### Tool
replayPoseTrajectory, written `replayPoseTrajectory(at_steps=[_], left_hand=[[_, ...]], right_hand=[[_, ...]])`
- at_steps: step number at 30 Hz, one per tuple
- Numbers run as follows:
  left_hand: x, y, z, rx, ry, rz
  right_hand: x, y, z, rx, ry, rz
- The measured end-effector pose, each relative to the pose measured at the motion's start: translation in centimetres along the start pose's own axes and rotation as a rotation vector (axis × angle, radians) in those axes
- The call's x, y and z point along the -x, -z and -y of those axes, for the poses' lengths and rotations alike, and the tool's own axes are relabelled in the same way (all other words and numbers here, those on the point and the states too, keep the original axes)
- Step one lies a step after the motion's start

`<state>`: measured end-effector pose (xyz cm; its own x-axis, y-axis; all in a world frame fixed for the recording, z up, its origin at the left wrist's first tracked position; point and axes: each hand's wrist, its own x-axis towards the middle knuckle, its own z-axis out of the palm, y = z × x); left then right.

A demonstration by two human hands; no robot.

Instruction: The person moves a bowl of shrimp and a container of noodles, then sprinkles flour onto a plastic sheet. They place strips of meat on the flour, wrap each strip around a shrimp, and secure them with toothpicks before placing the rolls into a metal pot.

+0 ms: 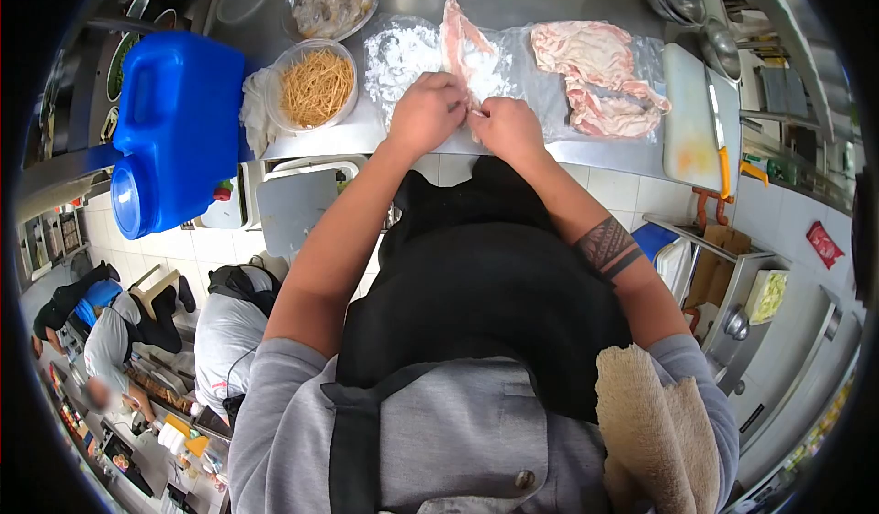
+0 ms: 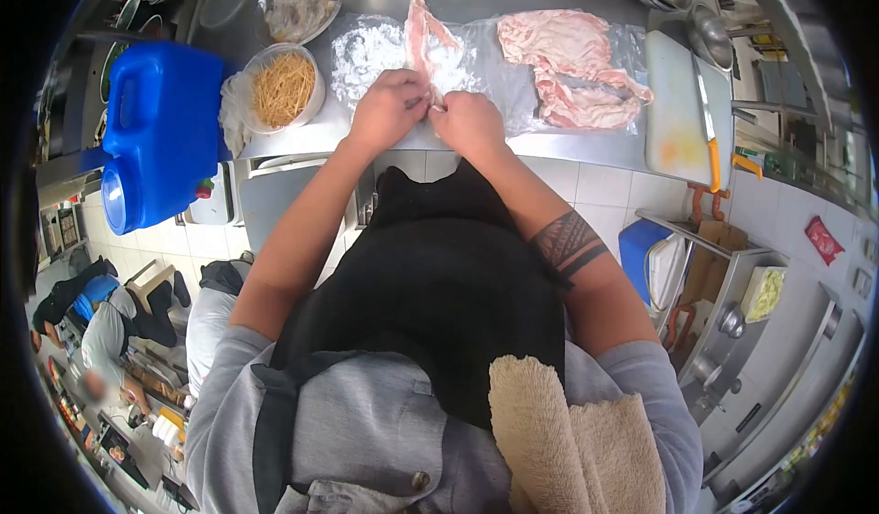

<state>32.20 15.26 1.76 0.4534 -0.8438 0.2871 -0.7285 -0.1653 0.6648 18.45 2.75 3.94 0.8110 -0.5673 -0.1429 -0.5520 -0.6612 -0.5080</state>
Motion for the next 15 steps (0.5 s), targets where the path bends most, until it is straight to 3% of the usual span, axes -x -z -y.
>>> replayPoseTrajectory(at_steps=[15], left_hand=[[-0.4,0.1,-0.4,-0.049,0.034,0.044]], right_hand=[[-1.8,1.2,0.2,-0.002,-0.038,0.155]])
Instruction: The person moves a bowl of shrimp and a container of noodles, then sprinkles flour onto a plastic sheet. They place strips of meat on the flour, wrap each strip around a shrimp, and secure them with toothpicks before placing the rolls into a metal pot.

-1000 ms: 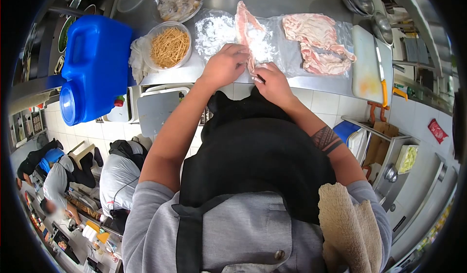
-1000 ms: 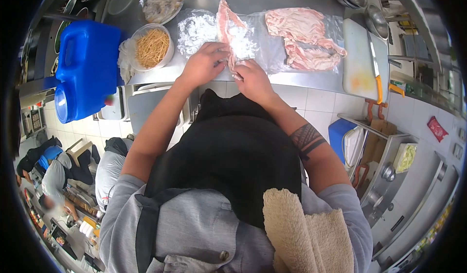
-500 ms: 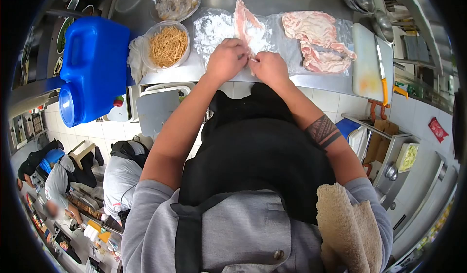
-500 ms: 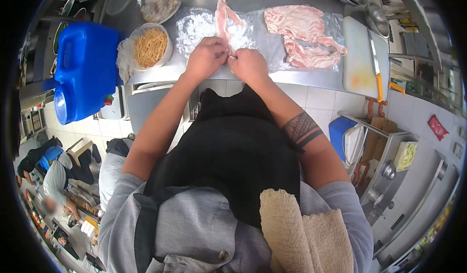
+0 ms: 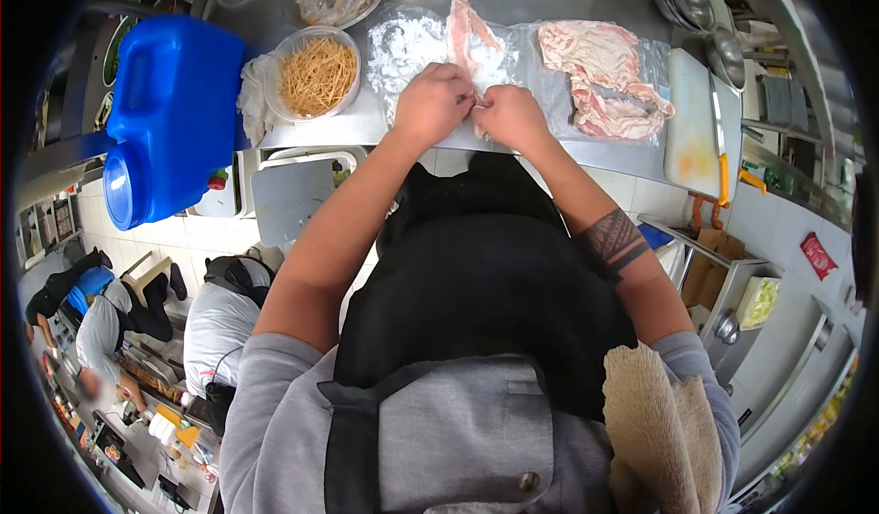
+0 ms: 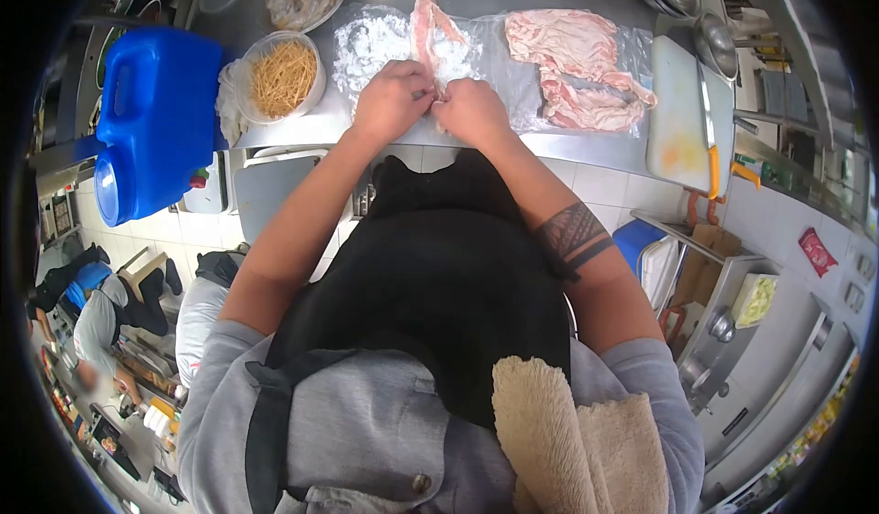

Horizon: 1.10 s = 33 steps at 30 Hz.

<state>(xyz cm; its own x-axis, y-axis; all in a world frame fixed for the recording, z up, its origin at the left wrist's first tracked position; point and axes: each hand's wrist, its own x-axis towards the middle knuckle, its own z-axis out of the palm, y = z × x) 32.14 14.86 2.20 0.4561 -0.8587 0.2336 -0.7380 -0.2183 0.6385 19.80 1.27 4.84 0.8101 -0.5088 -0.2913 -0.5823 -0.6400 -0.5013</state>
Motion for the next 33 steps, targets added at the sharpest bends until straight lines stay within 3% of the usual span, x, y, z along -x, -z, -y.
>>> replayPoseTrajectory(at_steps=[5,8,10,13,17,19,22,23,25,27,31,33], left_hand=[[0.5,-0.1,-0.3,-0.017,-0.002,-0.047],[0.5,0.0,-0.3,-0.037,-0.002,-0.027],[0.5,0.1,-0.4,-0.05,-0.01,-0.019],[0.6,0.1,-0.4,-0.049,0.003,-0.002],[0.6,0.2,-0.3,-0.056,-0.008,0.016],[0.5,0.5,-0.4,-0.059,-0.016,0.011],[0.8,1.1,0.3,-0.018,-0.031,0.046],[1.1,1.5,0.9,-0.004,-0.133,0.03],[1.6,1.9,1.2,0.012,-0.24,0.024],[2.4,2.0,1.1,-0.023,-0.201,0.129],[2.5,1.7,0.2,-0.063,-0.176,0.141],[2.6,1.7,-0.4,-0.084,-0.036,0.119]], right_hand=[[-1.1,0.3,-0.9,-0.05,-0.018,0.034],[-1.5,1.2,-0.7,-0.114,-0.084,0.128],[-1.6,2.0,0.0,-0.216,-0.235,0.308],[-1.7,2.2,0.0,-0.133,-0.154,0.335],[-1.1,0.9,-1.8,-0.09,-0.104,0.271],[0.0,0.6,-1.8,0.03,0.123,0.073],[1.8,0.3,-1.2,-0.109,0.01,0.033],[2.2,0.0,-1.1,-0.109,0.013,0.032],[3.0,-0.9,-1.2,0.052,0.083,-0.092],[3.0,-1.5,-1.3,0.049,0.067,-0.09],[2.3,-1.3,-1.7,-0.078,0.031,-0.04],[2.3,-0.6,-2.1,-0.219,-0.047,0.013]])
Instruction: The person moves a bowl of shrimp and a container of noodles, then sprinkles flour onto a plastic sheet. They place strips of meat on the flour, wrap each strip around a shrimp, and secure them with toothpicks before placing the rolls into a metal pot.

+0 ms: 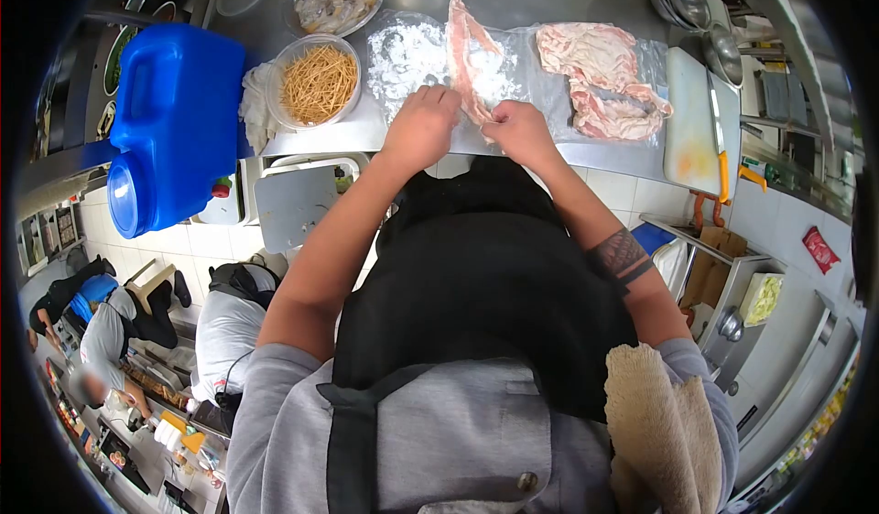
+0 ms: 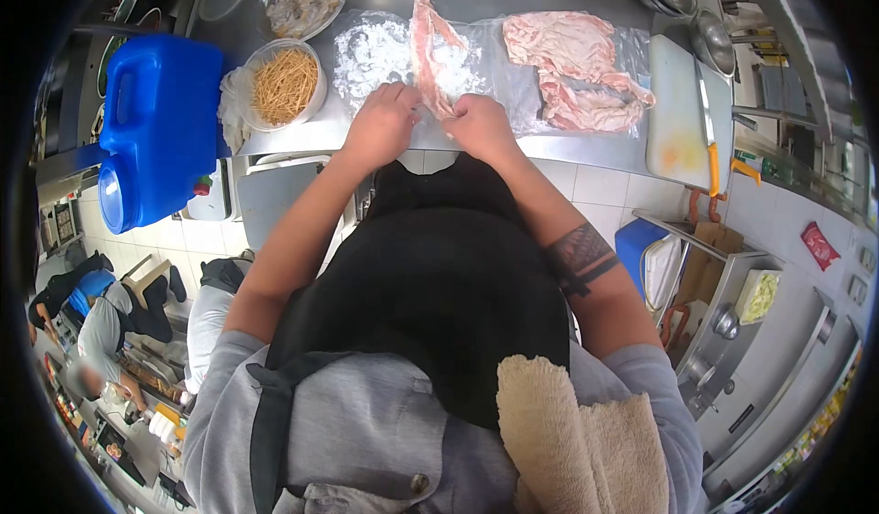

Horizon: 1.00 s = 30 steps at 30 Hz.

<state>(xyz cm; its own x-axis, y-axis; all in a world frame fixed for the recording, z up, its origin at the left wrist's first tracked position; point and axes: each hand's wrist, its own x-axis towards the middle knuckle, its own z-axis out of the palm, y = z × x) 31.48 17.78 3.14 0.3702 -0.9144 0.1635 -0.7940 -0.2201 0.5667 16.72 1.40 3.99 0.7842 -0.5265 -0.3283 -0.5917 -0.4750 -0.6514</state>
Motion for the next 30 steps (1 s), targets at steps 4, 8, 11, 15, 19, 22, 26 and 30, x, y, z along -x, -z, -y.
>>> replayPoseTrajectory(at_steps=[4,8,11,15,19,22,26,30], left_hand=[[0.0,-0.2,-0.1,-0.052,0.004,-0.006],[-0.6,-1.8,-0.9,0.423,0.311,-0.113],[-0.6,-2.7,-1.5,0.558,0.218,-0.14],[0.2,-3.4,-1.8,0.397,-0.013,-0.175],[0.1,-2.5,-1.2,0.344,-0.123,-0.154],[-0.2,-1.6,-1.2,0.252,-0.215,-0.077],[-0.3,-1.7,-1.3,0.329,-0.131,-0.073],[-0.8,-2.4,-0.5,0.346,-0.066,-0.074]], right_hand=[[0.7,-0.2,0.1,-0.676,-0.294,0.083],[1.6,-1.0,0.8,-0.808,-0.324,0.0],[1.8,-1.5,0.9,-0.678,-0.338,-0.005],[2.1,-2.1,0.4,-0.899,-0.338,0.017],[2.4,-1.8,0.6,-1.02,-0.434,-0.015],[2.5,-1.9,0.5,-1.121,-0.428,-0.018],[2.5,-1.5,0.6,-1.16,-0.396,-0.037],[2.8,-0.7,-0.1,-1.016,-0.19,0.017]])
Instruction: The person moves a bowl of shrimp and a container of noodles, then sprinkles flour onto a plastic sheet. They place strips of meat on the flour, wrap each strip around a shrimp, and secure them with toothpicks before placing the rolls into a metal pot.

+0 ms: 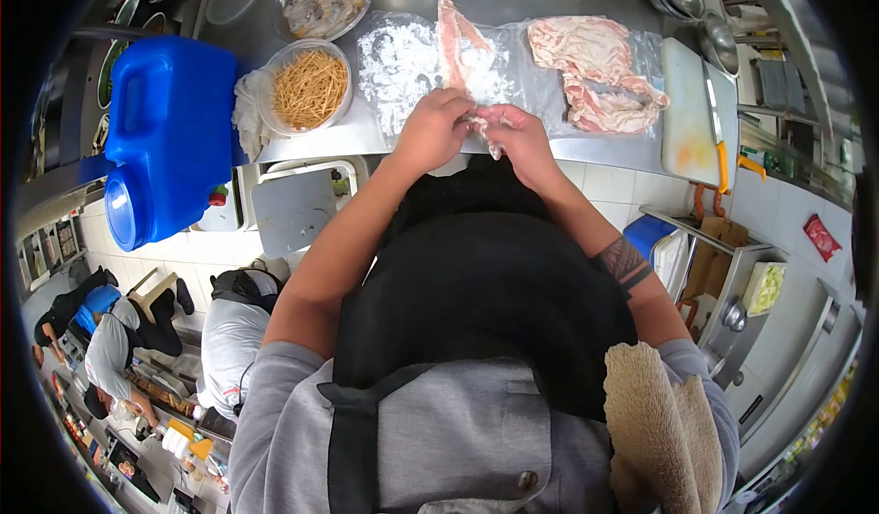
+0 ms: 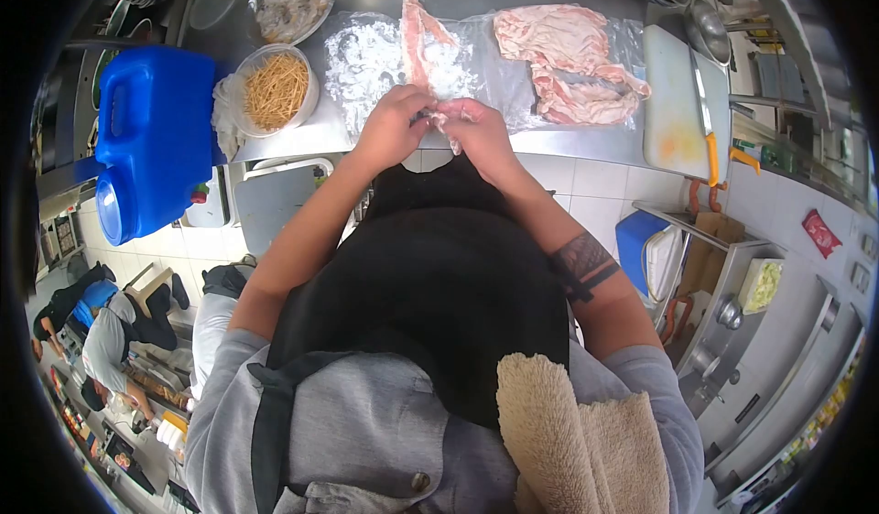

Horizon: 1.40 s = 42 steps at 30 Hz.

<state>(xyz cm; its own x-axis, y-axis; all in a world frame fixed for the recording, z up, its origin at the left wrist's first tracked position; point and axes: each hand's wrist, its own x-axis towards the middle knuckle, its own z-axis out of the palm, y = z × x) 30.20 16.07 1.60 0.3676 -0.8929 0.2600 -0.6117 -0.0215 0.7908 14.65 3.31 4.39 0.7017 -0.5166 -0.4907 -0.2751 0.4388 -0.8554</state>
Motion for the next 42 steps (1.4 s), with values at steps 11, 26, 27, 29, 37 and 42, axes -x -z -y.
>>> replayPoseTrajectory(at_steps=[11,26,27,29,37,42], left_hand=[[-0.4,-1.0,-0.5,0.029,0.089,-0.118],[-0.8,-0.8,0.0,-0.027,0.304,-0.083],[-0.7,-0.6,-0.4,-0.033,0.277,-0.095],[-0.3,-0.5,-1.6,0.008,0.305,-0.122],[1.5,-1.2,-1.0,-0.149,0.008,-0.18],[1.4,-1.1,-0.6,-0.177,-0.05,-0.154]], right_hand=[[-0.9,-0.2,1.3,0.661,0.47,-0.114],[-1.7,1.0,-0.3,1.092,0.838,0.078],[-1.7,1.0,0.0,1.091,0.836,0.077],[-1.8,0.8,0.5,1.114,0.983,0.033],[-2.7,1.4,-0.2,0.968,0.857,0.106],[-1.9,0.4,-0.5,0.806,0.71,0.007]])
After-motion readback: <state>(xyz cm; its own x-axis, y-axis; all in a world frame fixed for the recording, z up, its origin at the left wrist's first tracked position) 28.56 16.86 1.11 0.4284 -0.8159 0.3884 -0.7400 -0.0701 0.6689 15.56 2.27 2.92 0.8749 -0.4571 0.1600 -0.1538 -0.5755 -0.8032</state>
